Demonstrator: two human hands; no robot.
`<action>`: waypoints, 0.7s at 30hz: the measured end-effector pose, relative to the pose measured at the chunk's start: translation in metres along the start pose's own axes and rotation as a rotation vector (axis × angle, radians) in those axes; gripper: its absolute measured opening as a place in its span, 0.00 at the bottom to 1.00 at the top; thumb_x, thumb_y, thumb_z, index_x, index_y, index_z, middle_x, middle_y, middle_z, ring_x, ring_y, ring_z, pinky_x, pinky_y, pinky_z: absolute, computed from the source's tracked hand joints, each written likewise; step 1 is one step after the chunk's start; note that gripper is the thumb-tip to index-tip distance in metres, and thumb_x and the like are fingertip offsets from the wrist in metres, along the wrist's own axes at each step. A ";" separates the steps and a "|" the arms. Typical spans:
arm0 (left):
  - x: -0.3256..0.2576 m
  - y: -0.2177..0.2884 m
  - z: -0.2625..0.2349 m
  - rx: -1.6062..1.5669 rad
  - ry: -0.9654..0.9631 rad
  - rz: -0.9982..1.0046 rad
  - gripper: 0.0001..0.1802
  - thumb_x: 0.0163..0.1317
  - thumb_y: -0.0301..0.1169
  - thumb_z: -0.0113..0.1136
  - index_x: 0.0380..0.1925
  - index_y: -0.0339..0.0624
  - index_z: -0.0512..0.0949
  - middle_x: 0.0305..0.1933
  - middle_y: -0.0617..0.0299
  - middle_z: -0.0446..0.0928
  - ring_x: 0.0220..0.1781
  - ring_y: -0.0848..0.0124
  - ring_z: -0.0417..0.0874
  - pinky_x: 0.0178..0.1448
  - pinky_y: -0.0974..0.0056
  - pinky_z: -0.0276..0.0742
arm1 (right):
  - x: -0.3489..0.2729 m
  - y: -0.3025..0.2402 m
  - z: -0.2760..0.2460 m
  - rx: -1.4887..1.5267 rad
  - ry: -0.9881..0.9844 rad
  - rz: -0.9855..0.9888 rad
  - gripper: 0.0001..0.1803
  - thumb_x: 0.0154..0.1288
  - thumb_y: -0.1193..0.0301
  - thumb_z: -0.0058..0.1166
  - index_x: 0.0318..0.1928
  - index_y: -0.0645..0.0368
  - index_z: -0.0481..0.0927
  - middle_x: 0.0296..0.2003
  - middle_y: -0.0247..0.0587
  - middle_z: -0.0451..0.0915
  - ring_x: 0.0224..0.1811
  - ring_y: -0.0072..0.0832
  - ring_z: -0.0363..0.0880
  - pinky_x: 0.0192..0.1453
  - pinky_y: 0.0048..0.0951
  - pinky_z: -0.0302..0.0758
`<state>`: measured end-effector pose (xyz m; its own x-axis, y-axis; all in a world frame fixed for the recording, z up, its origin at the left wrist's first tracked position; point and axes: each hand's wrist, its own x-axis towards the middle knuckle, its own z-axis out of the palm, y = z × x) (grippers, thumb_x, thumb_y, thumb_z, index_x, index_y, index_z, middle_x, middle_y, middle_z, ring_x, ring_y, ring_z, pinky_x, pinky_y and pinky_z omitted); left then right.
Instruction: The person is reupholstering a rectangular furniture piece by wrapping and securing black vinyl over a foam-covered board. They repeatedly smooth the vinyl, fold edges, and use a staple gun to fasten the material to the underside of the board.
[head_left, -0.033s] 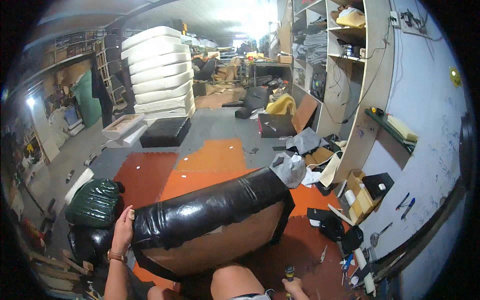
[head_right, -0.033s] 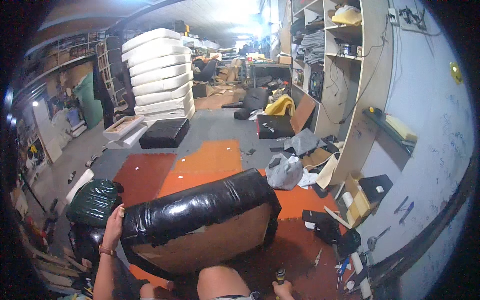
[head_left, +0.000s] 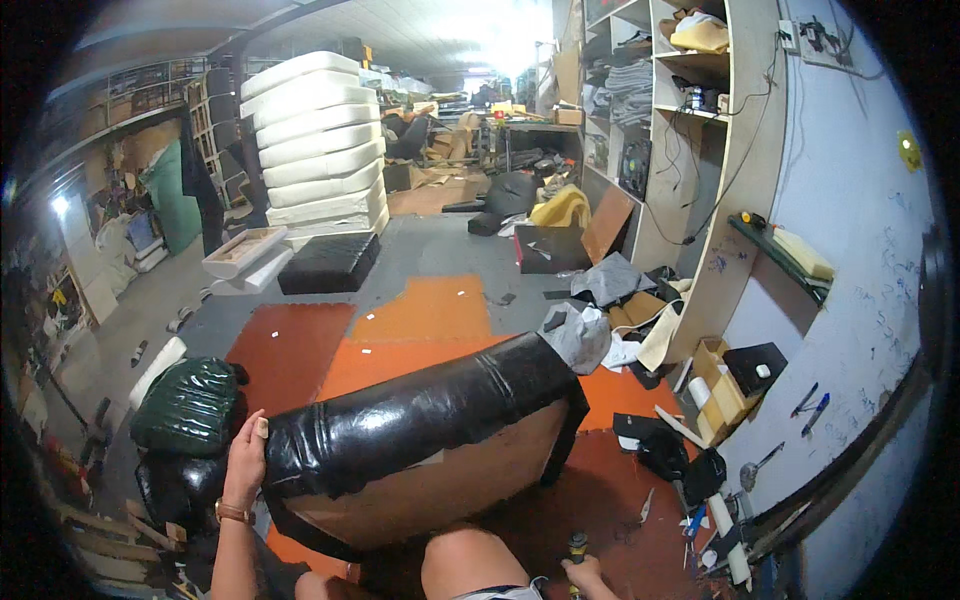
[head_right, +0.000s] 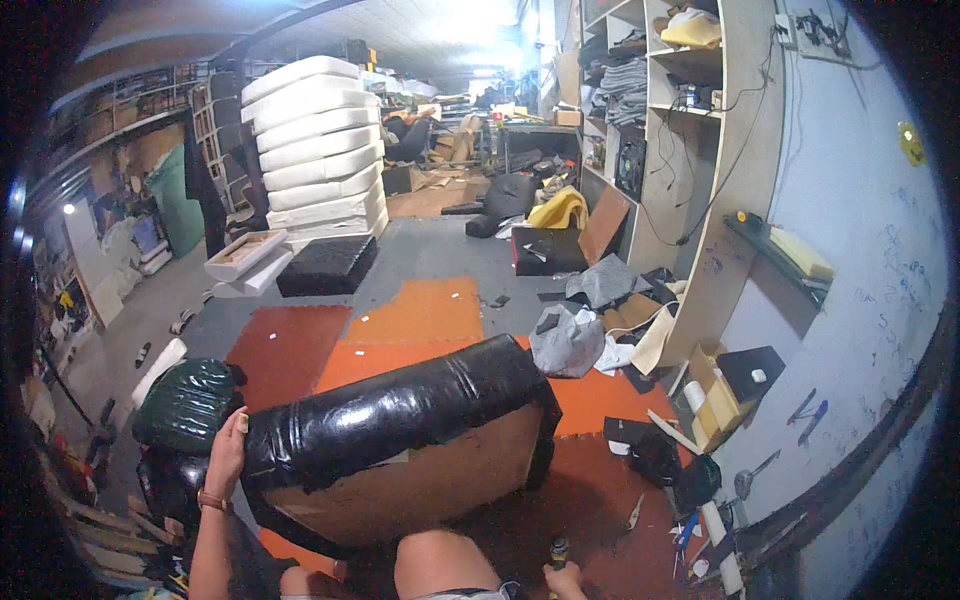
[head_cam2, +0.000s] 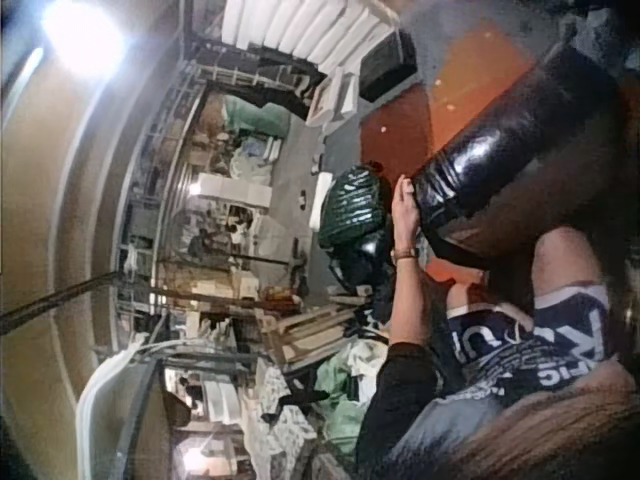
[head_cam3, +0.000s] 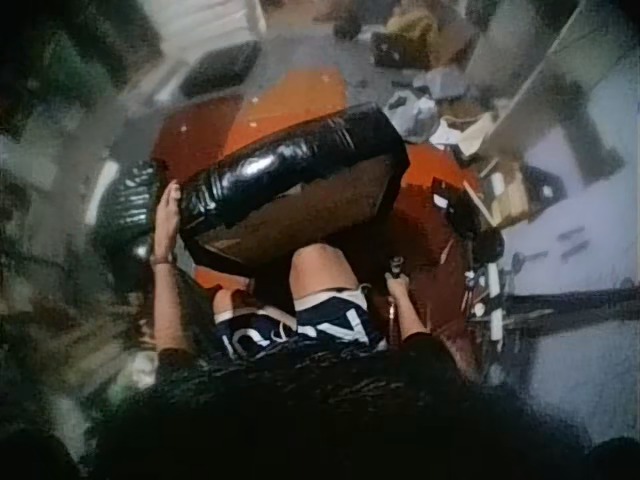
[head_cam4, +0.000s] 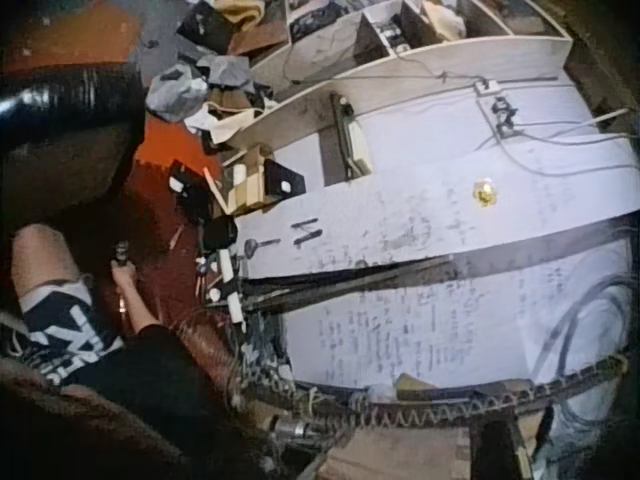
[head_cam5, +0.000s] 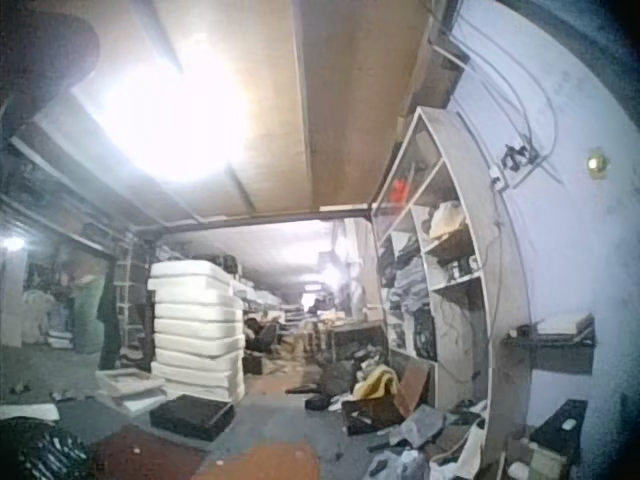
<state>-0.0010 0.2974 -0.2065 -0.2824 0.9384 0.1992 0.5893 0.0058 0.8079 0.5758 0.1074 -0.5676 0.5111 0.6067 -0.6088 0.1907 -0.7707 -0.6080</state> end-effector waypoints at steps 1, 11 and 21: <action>-0.001 -0.005 -0.001 -0.025 0.024 0.010 0.30 0.84 0.48 0.49 0.70 0.32 0.75 0.65 0.46 0.82 0.67 0.62 0.81 0.73 0.60 0.71 | -0.022 -0.025 -0.007 -0.004 -0.091 0.017 0.44 0.61 0.50 0.70 0.67 0.69 0.70 0.59 0.64 0.78 0.61 0.55 0.81 0.67 0.47 0.77; -0.017 0.011 -0.005 -0.048 0.154 0.071 0.32 0.82 0.50 0.52 0.71 0.34 0.74 0.56 0.61 0.82 0.56 0.71 0.80 0.65 0.64 0.75 | 0.040 0.024 0.038 -0.600 -0.325 -0.310 0.40 0.62 0.44 0.68 0.59 0.68 0.82 0.56 0.63 0.85 0.60 0.48 0.85 0.59 0.44 0.82; -0.147 -0.093 -0.035 -0.042 0.337 -0.135 0.19 0.76 0.34 0.61 0.61 0.36 0.82 0.50 0.58 0.88 0.49 0.73 0.85 0.56 0.62 0.81 | -0.123 -0.351 -0.097 0.064 0.635 -1.432 0.16 0.74 0.74 0.58 0.58 0.68 0.82 0.56 0.56 0.84 0.59 0.50 0.82 0.67 0.45 0.75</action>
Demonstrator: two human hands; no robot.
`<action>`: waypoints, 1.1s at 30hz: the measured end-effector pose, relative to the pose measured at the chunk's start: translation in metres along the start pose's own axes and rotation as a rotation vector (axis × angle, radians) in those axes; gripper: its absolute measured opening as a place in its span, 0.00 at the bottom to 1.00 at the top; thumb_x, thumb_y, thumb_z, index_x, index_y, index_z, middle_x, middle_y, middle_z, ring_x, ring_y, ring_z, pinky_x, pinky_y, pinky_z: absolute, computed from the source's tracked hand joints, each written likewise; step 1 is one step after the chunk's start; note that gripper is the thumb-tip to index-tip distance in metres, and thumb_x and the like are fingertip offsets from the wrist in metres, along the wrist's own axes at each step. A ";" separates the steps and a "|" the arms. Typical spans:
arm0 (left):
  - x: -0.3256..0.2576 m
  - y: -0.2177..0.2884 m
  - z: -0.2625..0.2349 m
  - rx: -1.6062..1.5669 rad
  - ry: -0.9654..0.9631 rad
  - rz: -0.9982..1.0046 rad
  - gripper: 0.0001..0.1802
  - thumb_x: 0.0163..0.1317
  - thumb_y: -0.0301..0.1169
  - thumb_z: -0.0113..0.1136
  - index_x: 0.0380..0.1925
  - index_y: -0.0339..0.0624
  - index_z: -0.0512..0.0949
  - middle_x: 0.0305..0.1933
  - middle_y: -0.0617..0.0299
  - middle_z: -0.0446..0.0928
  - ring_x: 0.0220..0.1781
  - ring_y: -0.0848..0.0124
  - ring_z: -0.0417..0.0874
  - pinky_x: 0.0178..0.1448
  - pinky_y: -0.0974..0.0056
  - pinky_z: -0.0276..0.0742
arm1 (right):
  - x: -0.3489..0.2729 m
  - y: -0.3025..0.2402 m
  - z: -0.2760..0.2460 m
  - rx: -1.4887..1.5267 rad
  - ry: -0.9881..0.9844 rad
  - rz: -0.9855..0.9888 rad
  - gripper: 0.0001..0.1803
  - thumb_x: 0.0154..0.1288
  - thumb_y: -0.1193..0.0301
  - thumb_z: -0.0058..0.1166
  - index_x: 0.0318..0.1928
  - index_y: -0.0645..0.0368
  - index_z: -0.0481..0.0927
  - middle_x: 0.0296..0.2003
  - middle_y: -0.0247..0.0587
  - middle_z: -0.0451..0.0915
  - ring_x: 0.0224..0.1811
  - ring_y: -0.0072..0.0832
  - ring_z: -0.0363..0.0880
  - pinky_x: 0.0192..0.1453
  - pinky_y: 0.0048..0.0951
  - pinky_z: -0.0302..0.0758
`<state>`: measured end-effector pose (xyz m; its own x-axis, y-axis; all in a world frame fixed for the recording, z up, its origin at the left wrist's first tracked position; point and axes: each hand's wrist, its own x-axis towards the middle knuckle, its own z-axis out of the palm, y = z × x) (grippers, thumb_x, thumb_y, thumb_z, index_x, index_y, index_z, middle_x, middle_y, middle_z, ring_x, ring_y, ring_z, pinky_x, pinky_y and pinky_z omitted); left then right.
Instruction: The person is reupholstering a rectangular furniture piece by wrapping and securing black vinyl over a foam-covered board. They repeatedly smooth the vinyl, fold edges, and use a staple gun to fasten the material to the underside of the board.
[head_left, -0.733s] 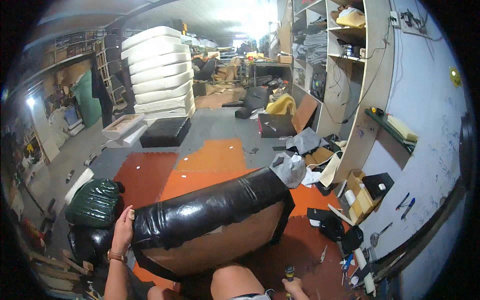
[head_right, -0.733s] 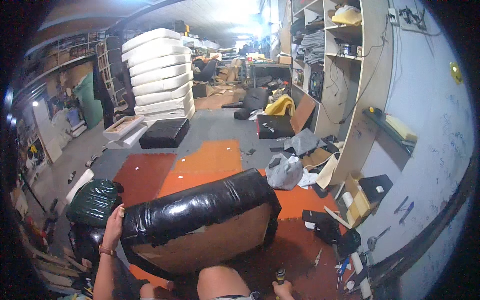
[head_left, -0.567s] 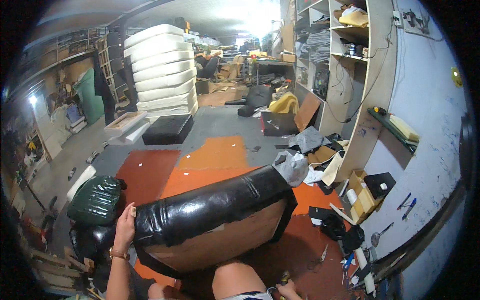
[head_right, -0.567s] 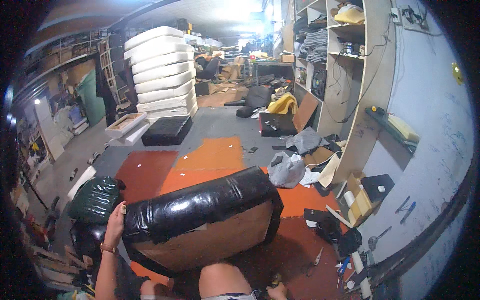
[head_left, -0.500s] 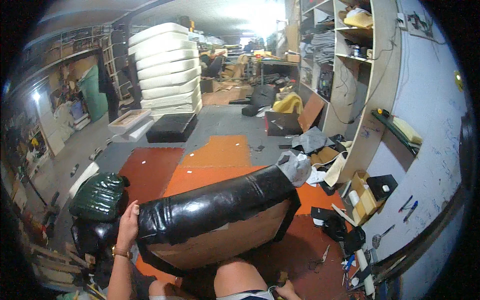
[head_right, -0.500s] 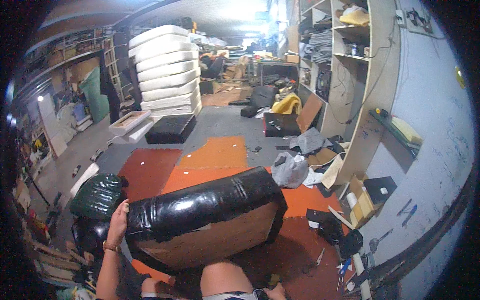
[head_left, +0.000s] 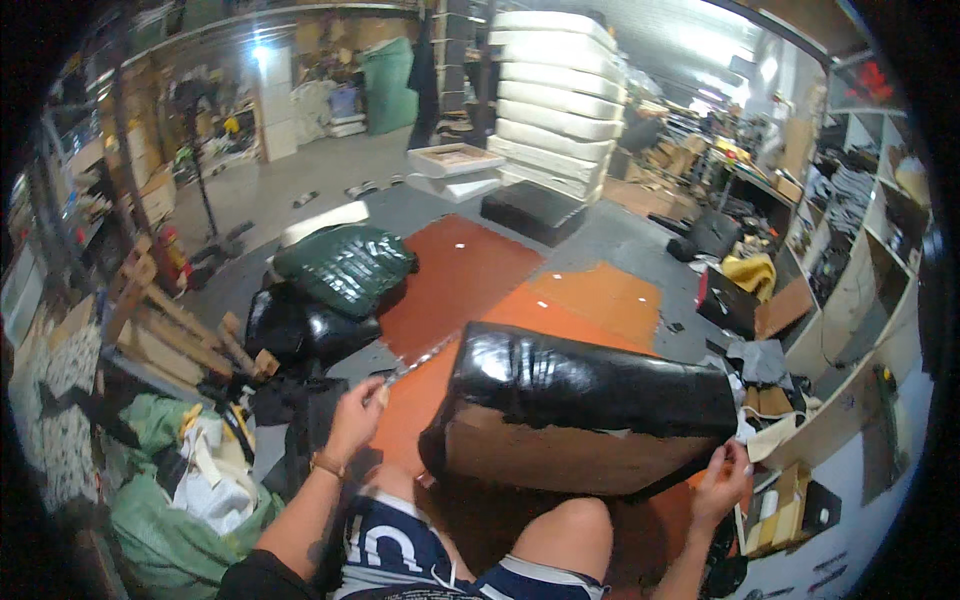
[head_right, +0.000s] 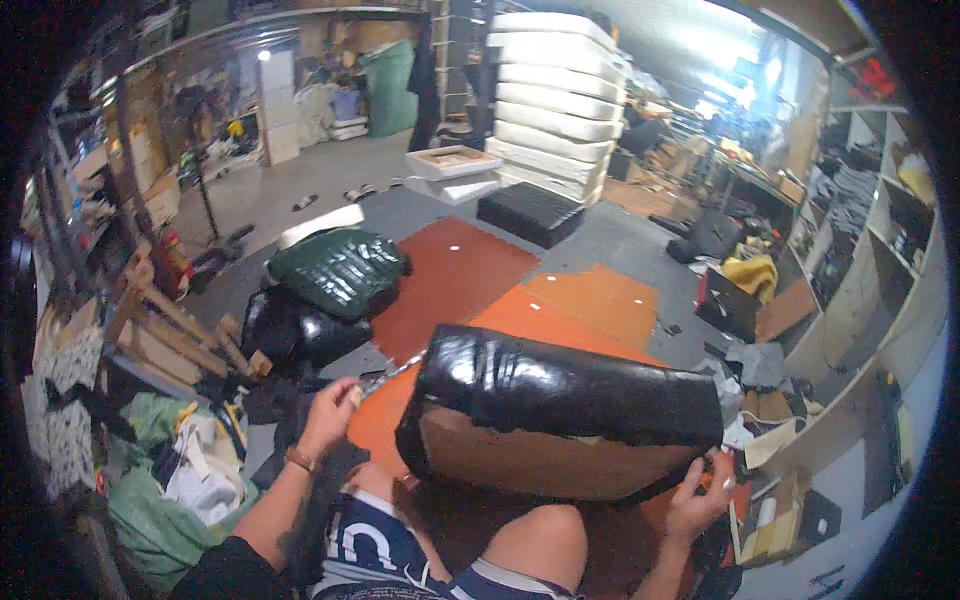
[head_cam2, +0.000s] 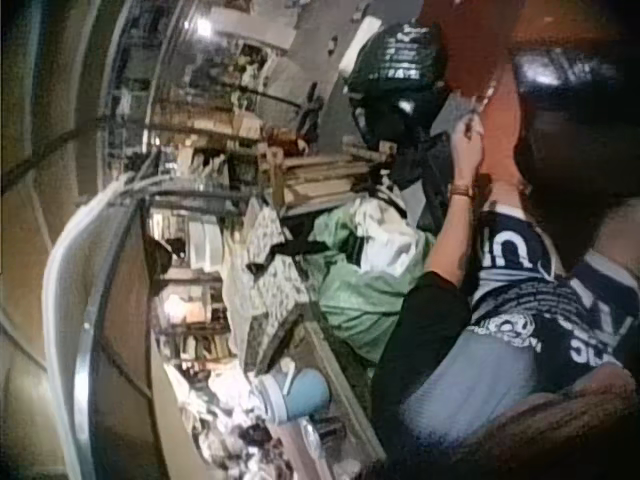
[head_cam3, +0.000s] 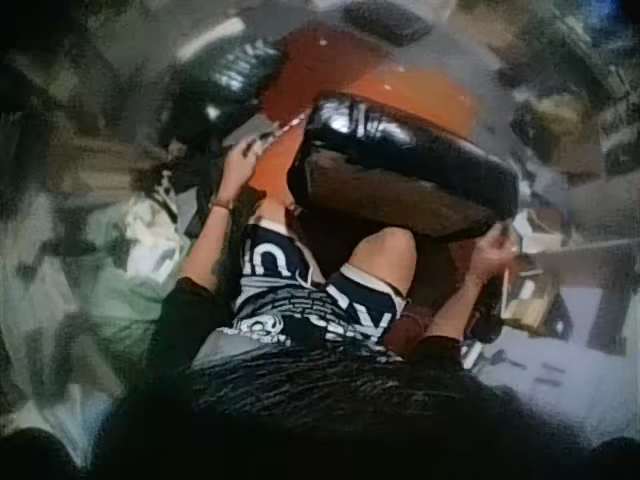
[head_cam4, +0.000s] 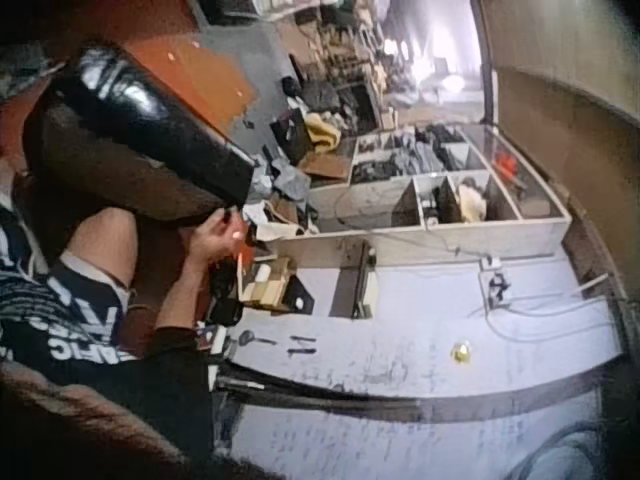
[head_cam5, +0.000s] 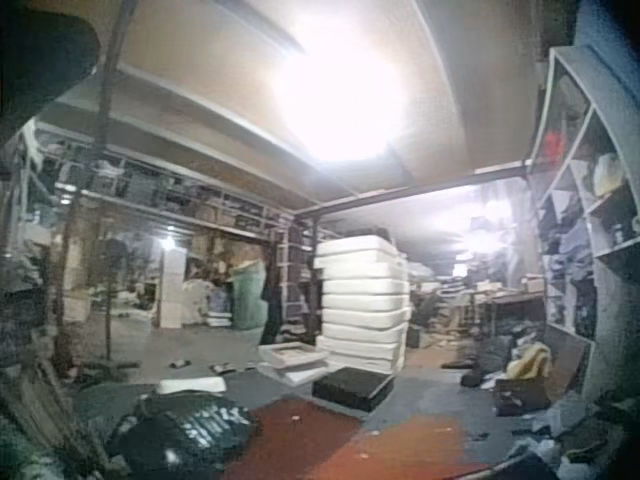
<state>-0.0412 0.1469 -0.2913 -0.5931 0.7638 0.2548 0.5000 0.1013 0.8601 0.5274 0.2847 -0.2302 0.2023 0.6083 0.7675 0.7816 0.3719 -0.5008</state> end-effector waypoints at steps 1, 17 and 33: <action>-0.027 -0.027 -0.006 -0.031 -0.004 -0.047 0.18 0.76 0.34 0.60 0.61 0.37 0.83 0.49 0.58 0.89 0.47 0.72 0.86 0.55 0.62 0.82 | 0.026 -0.027 0.002 0.033 -0.097 0.010 0.17 0.74 0.74 0.59 0.59 0.67 0.82 0.58 0.56 0.83 0.63 0.52 0.80 0.70 0.46 0.73; -0.281 -0.189 -0.032 0.275 -0.190 -0.703 0.27 0.72 0.45 0.63 0.66 0.46 0.81 0.63 0.44 0.82 0.63 0.47 0.84 0.66 0.50 0.79 | 0.099 -0.041 0.089 -0.359 -0.817 -0.162 0.32 0.83 0.50 0.46 0.78 0.52 0.69 0.79 0.48 0.67 0.81 0.52 0.63 0.83 0.46 0.59; -0.264 -0.170 -0.031 0.578 -0.440 -0.379 0.18 0.69 0.41 0.60 0.51 0.43 0.83 0.45 0.47 0.88 0.48 0.46 0.90 0.52 0.43 0.86 | 0.111 -0.044 0.079 -0.280 -0.825 -0.216 0.30 0.82 0.55 0.51 0.72 0.63 0.75 0.70 0.60 0.76 0.74 0.52 0.74 0.76 0.42 0.68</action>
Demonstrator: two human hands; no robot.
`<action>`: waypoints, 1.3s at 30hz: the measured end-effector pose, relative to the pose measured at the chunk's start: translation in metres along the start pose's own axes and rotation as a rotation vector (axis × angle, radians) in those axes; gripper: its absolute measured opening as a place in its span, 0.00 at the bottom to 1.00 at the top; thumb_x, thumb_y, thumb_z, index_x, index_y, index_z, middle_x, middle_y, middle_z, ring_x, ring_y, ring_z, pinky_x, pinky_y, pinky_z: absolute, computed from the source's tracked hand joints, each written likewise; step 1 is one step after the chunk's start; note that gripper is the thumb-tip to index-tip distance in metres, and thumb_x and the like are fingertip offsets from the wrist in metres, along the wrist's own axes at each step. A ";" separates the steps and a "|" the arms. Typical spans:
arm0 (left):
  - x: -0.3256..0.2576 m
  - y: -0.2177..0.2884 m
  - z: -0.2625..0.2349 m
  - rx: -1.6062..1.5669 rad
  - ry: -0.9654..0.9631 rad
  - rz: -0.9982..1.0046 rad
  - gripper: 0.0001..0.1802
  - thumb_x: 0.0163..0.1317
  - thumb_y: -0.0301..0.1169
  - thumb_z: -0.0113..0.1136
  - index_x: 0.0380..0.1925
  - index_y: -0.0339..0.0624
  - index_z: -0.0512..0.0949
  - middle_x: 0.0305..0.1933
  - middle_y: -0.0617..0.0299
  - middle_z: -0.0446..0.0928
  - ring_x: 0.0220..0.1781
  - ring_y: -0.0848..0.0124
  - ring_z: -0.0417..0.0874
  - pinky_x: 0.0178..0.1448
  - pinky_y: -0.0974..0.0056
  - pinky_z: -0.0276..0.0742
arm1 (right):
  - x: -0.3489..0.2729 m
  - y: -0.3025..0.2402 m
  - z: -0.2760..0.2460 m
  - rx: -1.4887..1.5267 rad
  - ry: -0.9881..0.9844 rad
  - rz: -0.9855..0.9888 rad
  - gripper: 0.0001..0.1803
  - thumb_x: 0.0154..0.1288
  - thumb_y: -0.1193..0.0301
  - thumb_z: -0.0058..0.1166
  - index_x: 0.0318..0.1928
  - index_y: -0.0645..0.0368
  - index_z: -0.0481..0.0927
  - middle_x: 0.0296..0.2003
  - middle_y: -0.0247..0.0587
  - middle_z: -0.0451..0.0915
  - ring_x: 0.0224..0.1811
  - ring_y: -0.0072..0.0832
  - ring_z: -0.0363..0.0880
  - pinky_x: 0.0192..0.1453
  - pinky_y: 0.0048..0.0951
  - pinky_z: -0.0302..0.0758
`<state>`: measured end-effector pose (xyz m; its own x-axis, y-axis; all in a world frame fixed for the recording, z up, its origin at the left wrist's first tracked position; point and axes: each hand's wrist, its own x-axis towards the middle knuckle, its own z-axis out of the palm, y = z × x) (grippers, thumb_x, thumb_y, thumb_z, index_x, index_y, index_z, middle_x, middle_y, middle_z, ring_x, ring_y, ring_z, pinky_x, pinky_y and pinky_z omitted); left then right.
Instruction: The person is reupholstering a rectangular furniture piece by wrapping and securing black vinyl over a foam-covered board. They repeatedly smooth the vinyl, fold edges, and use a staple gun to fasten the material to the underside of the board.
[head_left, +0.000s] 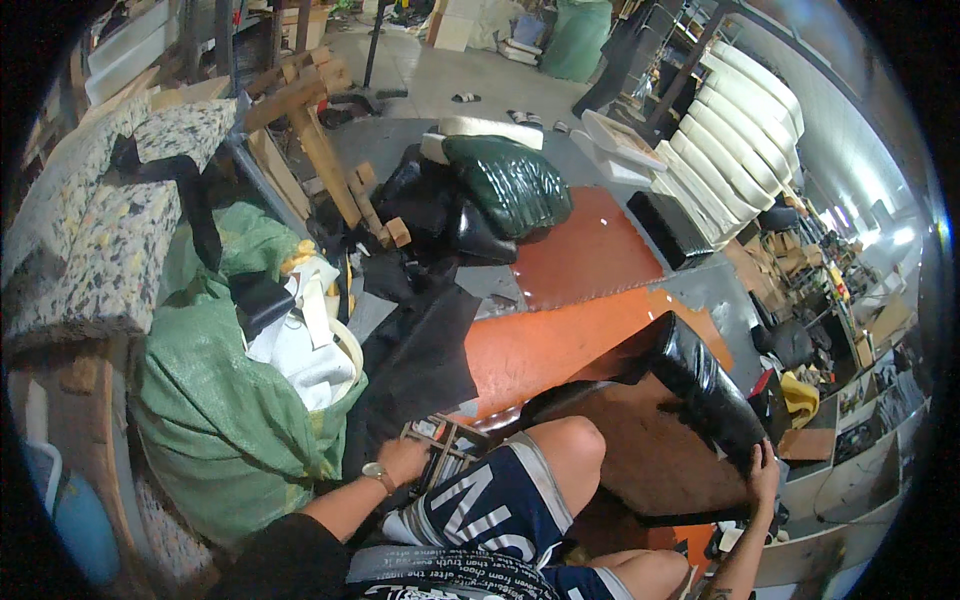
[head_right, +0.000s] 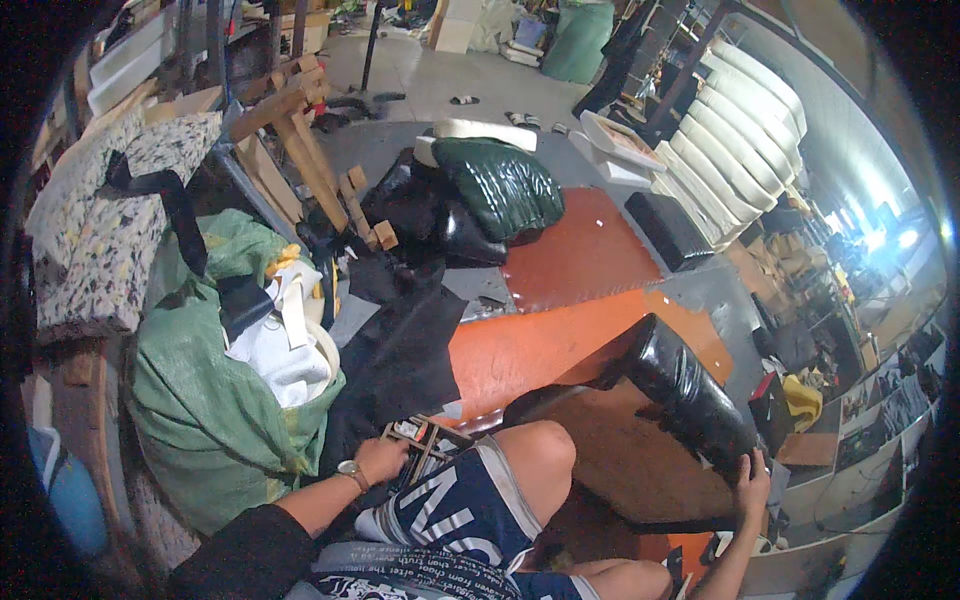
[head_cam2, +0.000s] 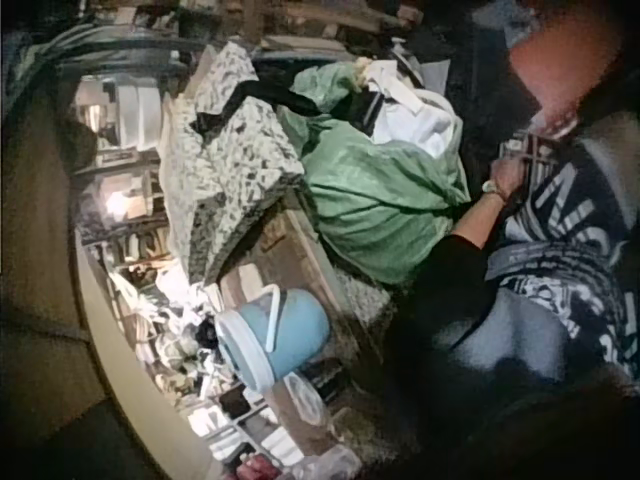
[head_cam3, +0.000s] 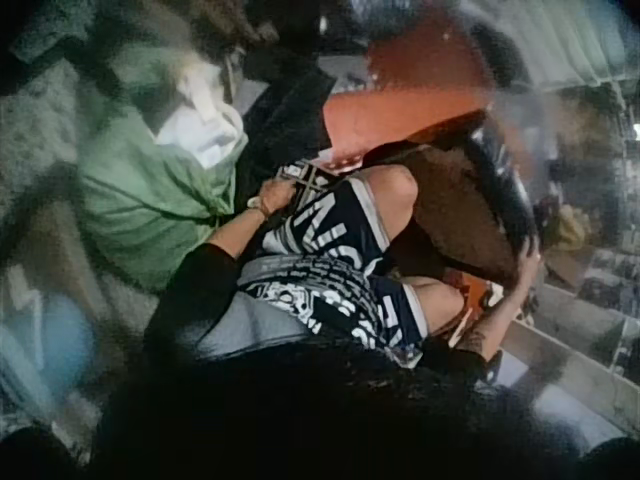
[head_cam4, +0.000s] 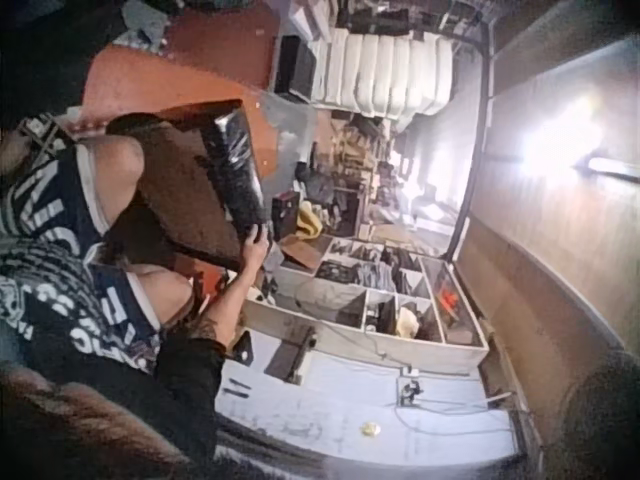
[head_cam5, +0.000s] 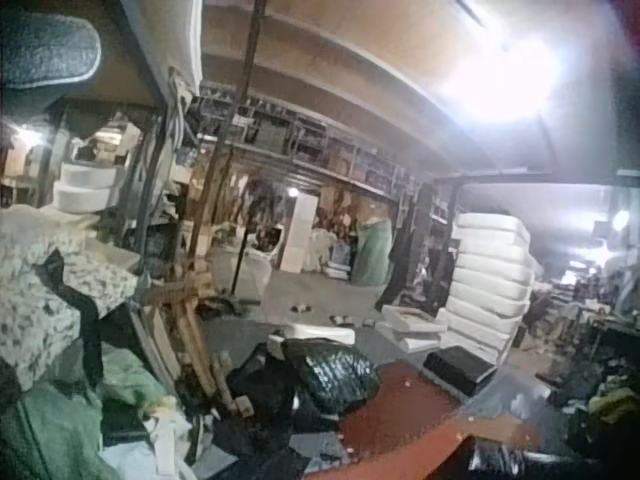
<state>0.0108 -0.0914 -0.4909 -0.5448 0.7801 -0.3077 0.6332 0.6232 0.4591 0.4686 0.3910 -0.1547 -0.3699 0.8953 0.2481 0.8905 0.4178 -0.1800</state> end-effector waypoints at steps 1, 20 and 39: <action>0.005 0.004 0.006 0.034 -0.175 -0.044 0.20 0.67 0.44 0.62 0.54 0.46 0.83 0.50 0.48 0.88 0.51 0.46 0.90 0.55 0.43 0.86 | 0.006 0.015 0.000 -0.007 0.036 -0.017 0.29 0.82 0.55 0.51 0.72 0.63 0.75 0.69 0.60 0.77 0.73 0.52 0.75 0.75 0.43 0.69; 0.010 -0.035 0.075 -0.353 0.088 -0.061 0.16 0.54 0.34 0.78 0.41 0.44 0.83 0.41 0.50 0.88 0.49 0.50 0.88 0.57 0.47 0.82 | -0.023 -0.010 -0.018 0.116 0.090 0.064 0.23 0.78 0.57 0.55 0.57 0.63 0.86 0.58 0.59 0.85 0.62 0.56 0.82 0.68 0.46 0.77; 0.045 -0.097 0.109 -0.529 0.332 0.000 0.08 0.55 0.33 0.78 0.33 0.43 0.92 0.34 0.53 0.91 0.36 0.61 0.92 0.46 0.59 0.87 | -0.261 0.010 0.272 0.353 -0.313 0.741 0.19 0.80 0.60 0.54 0.50 0.67 0.83 0.36 0.54 0.82 0.40 0.46 0.84 0.47 0.46 0.78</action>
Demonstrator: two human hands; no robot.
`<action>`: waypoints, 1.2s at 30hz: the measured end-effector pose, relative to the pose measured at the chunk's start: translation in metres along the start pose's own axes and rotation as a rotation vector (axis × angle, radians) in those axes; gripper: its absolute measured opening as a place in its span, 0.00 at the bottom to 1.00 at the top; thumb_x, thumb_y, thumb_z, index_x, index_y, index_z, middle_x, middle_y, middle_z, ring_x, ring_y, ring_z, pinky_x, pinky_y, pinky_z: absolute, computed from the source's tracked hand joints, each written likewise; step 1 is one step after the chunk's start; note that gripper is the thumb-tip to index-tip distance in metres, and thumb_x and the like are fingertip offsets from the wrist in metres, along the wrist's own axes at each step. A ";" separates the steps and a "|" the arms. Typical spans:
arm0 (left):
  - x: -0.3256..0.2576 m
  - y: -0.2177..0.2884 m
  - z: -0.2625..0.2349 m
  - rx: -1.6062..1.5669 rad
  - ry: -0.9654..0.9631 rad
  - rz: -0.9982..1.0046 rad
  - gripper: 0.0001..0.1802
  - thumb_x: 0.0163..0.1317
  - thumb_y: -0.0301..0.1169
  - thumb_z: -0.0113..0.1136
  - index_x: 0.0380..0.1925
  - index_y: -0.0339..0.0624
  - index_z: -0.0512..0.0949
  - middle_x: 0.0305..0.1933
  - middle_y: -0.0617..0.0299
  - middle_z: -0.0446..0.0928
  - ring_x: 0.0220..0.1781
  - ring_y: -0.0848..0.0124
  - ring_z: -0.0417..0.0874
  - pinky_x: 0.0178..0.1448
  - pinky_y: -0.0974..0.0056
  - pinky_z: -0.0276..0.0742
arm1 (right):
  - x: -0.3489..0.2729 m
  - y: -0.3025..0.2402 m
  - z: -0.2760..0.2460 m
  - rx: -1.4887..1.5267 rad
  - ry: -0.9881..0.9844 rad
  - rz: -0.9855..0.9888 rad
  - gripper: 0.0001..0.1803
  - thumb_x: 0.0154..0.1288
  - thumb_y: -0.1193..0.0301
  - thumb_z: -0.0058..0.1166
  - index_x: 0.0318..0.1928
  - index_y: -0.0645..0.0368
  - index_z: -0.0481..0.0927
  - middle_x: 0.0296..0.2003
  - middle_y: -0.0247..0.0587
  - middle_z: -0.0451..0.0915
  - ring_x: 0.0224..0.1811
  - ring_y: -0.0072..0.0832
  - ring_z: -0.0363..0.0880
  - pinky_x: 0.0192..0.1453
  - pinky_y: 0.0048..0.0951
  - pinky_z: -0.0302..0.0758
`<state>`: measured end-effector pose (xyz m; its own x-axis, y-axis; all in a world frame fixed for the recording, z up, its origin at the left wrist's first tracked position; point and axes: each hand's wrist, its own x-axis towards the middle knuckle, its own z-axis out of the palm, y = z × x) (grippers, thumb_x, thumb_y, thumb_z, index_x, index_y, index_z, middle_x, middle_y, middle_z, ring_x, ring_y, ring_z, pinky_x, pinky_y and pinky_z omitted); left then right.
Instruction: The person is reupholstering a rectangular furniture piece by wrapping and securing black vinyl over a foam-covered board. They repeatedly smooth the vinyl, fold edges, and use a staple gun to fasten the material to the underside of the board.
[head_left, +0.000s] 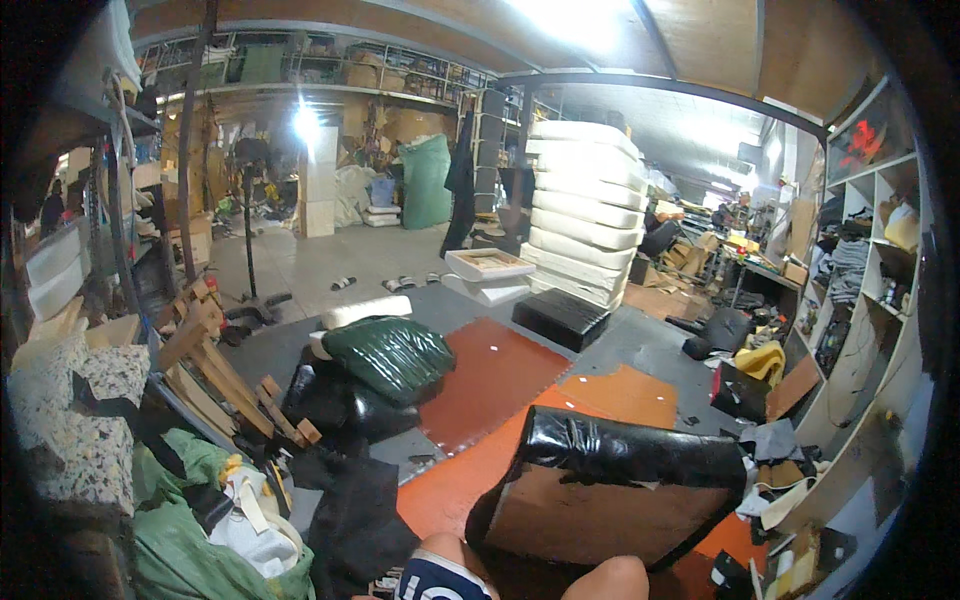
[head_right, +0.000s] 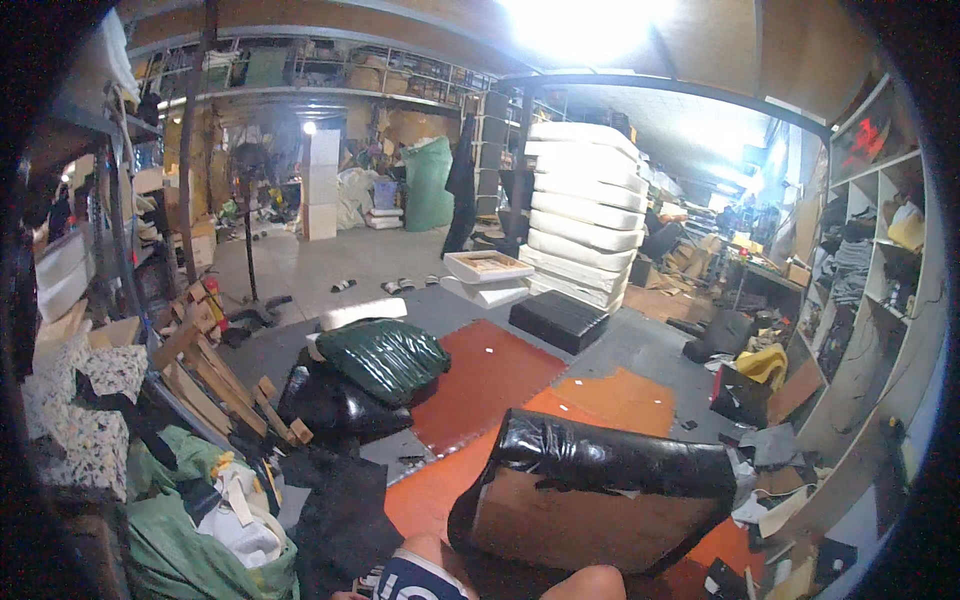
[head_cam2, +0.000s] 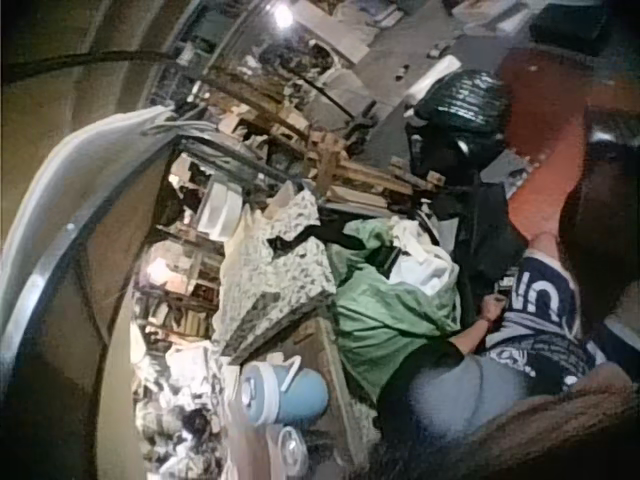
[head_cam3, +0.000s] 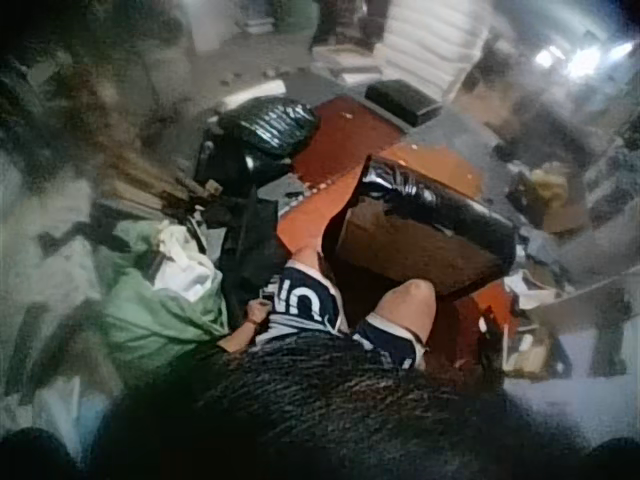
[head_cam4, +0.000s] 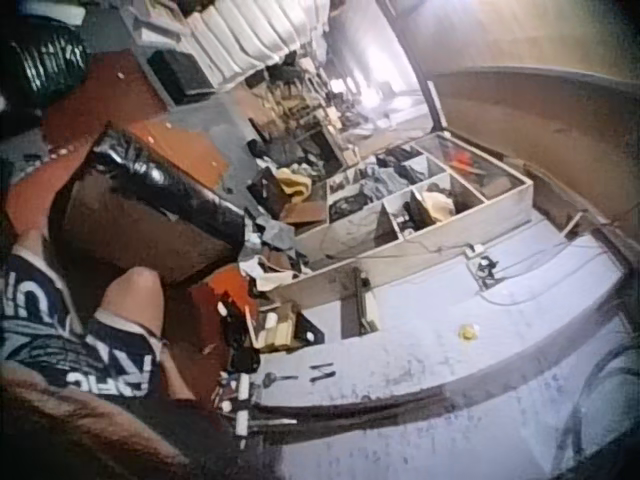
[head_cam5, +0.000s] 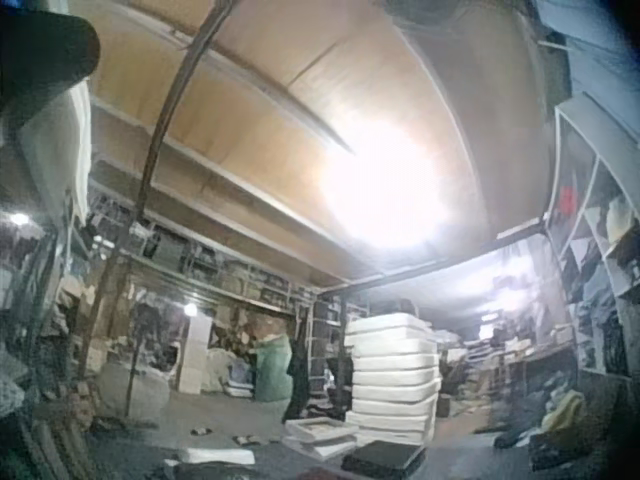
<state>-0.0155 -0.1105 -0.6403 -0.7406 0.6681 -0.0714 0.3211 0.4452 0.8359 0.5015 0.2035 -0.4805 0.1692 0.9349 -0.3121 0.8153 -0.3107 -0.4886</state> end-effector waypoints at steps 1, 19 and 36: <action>0.000 0.002 0.001 -0.009 -0.019 -0.042 0.09 0.56 0.33 0.77 0.35 0.43 0.93 0.36 0.52 0.91 0.37 0.62 0.92 0.46 0.59 0.87 | -0.006 -0.002 0.007 -0.007 -0.016 0.025 0.20 0.80 0.60 0.54 0.51 0.67 0.83 0.36 0.54 0.82 0.40 0.46 0.84 0.47 0.46 0.79; -0.011 0.009 0.004 0.034 0.247 -0.061 0.08 0.58 0.33 0.74 0.33 0.41 0.92 0.30 0.46 0.88 0.33 0.50 0.89 0.43 0.52 0.85 | 0.003 -0.006 0.021 0.078 -0.068 0.066 0.25 0.78 0.53 0.54 0.54 0.65 0.83 0.38 0.54 0.85 0.39 0.49 0.86 0.46 0.48 0.82; 0.078 0.177 -0.095 -0.688 0.136 -0.282 0.21 0.76 0.39 0.59 0.59 0.36 0.79 0.33 0.63 0.79 0.29 0.70 0.79 0.36 0.61 0.80 | -0.054 -0.066 -0.165 0.923 0.135 -0.175 0.30 0.77 0.46 0.54 0.58 0.62 0.83 0.40 0.54 0.87 0.39 0.51 0.87 0.44 0.50 0.85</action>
<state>-0.0721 -0.0359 -0.4460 -0.8209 0.4844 -0.3025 -0.2993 0.0860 0.9503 0.5303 0.2020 -0.2971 0.1959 0.9750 -0.1053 0.0852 -0.1239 -0.9886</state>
